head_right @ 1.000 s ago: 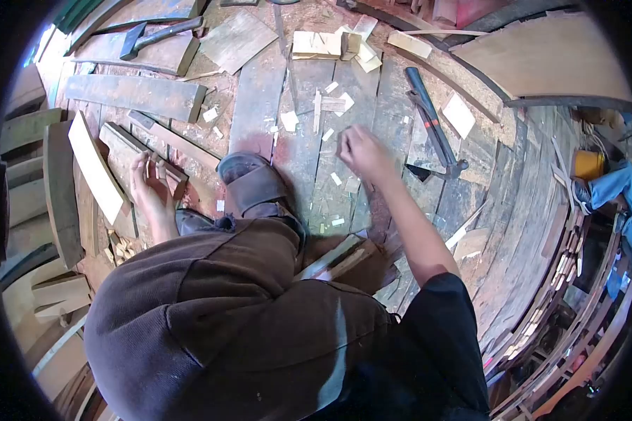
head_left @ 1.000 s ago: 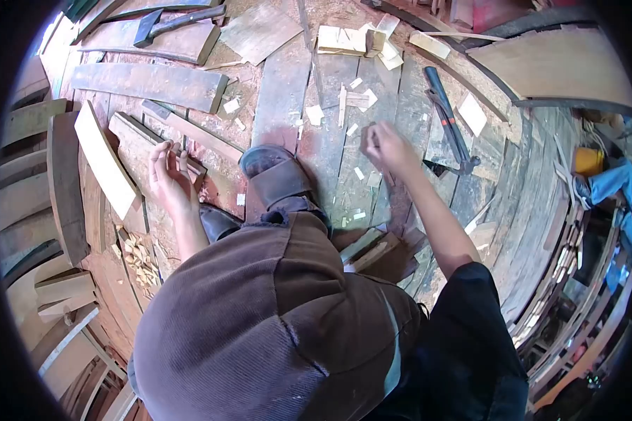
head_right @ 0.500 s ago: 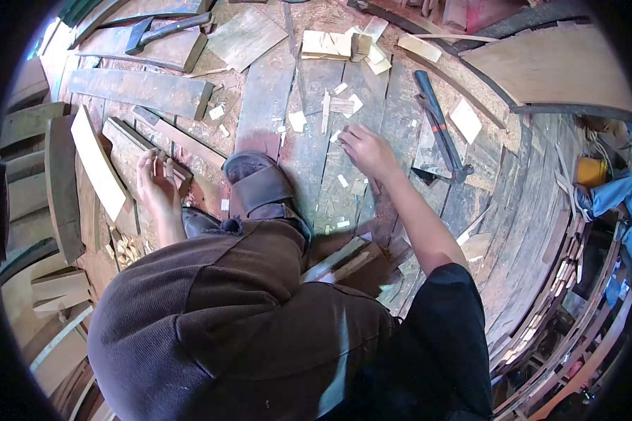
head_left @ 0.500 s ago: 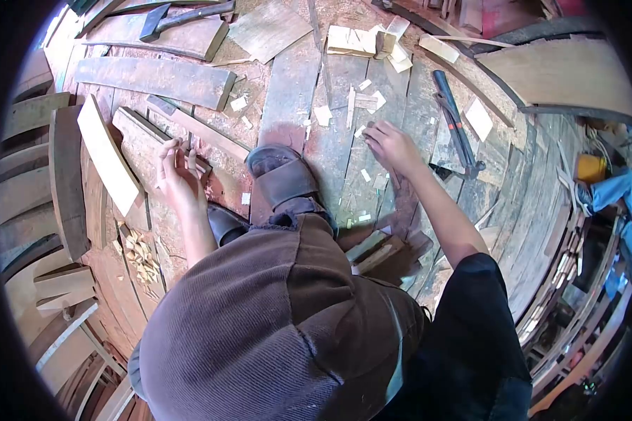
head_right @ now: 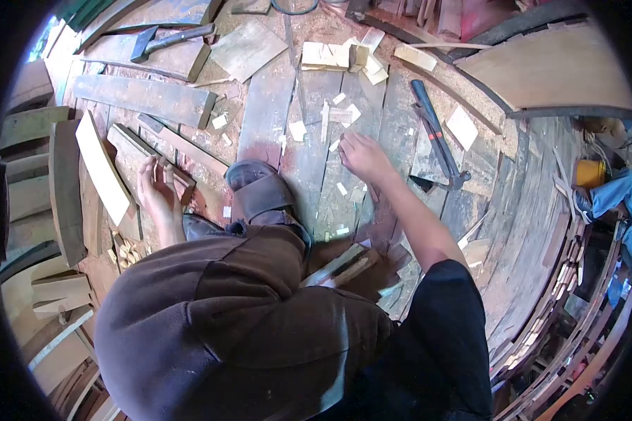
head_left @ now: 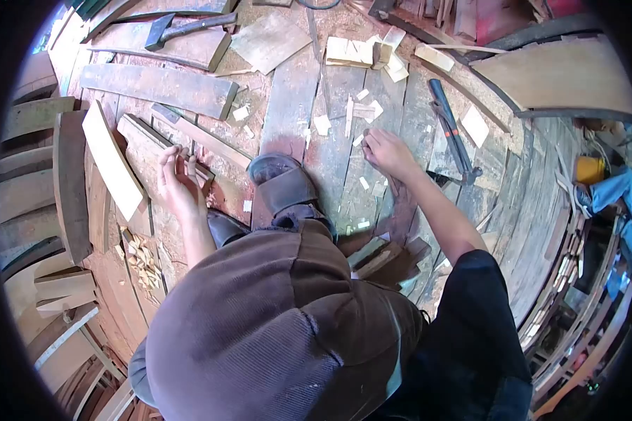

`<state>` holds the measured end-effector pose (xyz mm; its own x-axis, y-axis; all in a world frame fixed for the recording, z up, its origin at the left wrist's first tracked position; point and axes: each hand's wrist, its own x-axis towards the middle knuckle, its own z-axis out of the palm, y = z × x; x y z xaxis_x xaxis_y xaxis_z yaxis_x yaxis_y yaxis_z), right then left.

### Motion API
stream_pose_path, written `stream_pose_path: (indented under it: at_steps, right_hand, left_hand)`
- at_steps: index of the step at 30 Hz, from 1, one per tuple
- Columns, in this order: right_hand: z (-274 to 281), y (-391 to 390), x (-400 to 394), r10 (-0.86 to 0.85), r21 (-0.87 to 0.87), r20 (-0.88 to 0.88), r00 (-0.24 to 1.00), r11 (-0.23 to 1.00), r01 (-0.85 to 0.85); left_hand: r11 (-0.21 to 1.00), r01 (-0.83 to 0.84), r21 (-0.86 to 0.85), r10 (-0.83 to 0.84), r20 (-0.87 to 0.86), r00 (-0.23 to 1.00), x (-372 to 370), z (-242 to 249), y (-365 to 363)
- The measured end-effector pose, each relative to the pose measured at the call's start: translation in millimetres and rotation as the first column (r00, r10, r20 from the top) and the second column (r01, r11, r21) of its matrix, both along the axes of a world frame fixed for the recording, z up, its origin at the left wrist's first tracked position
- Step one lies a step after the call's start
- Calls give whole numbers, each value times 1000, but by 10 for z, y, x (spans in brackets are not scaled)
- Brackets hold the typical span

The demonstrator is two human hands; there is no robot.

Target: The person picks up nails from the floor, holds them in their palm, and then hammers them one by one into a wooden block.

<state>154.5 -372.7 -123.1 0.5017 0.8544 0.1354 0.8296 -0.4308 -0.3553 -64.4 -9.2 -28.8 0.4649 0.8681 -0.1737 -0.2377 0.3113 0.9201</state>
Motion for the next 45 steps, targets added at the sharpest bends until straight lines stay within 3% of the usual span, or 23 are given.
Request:
stream_pose_path:
  at_steps: [2, 5, 8, 11, 15, 19, 22, 25, 26, 29, 31, 34, 45]
  right_hand:
    - [55, 39, -8, -84, 74, -56, 995, 993, 88]
    - [269, 25, 107, -285, 48, -176, 942, 953, 298]
    - [424, -75, 416, -381, 149, -101, 919, 908, 392]
    - [893, -150, 883, -493, 313, -157, 856, 797, 517]
    - [1685, -237, 1697, -573, 548, 10, 819, 689, 475]
    - [2424, -291, 2434, -676, 616, 296, 675, 675, 406]
    - [2901, -209, 2772, -785, 459, 312, 535, 618, 639]
    - [3156, -208, 3116, -770, 264, 411, 488, 613, 745]
    - [3228, -202, 3208, -807, 220, 335, 486, 568, 793]
    - [3302, -363, 3586, -808, 376, 341, 481, 586, 717]
    - [3357, -417, 3678, -750, 251, 390, 535, 645, 722]
    - [3253, -497, 3808, -693, -1, 450, 564, 631, 776]
    - [3183, -323, 3719, -794, 106, 358, 492, 558, 823]
  left_hand:
    - [1000, -10, 6, 10, -15, 1000, -2, 20, 13]
    - [1000, -22, -3, 22, 4, 1000, -32, -4, 59]
    - [1000, -14, 6, 14, 28, 1000, -37, -24, 67]
    - [998, -57, -7, 57, -40, 998, -4, -1, 25]
    - [999, -35, -16, 34, -84, 996, -16, -67, 25]
    - [1000, 5, 3, -5, -45, 999, 34, -55, -41]
    - [1000, -9, -11, 8, -52, 999, 98, 2, -98]
    - [1000, -2, -14, 1, -65, 998, 103, -13, -112]
    - [1000, 3, -10, -3, -70, 998, 87, -44, -103]
    - [1000, 21, -9, -21, -54, 998, 82, -85, -82]
    - [1000, 27, -15, -27, -46, 999, 66, -121, -66]
    - [999, 35, -26, -36, -45, 998, 86, -195, -65]
    - [998, 54, -25, -56, -68, 996, 149, -127, -160]
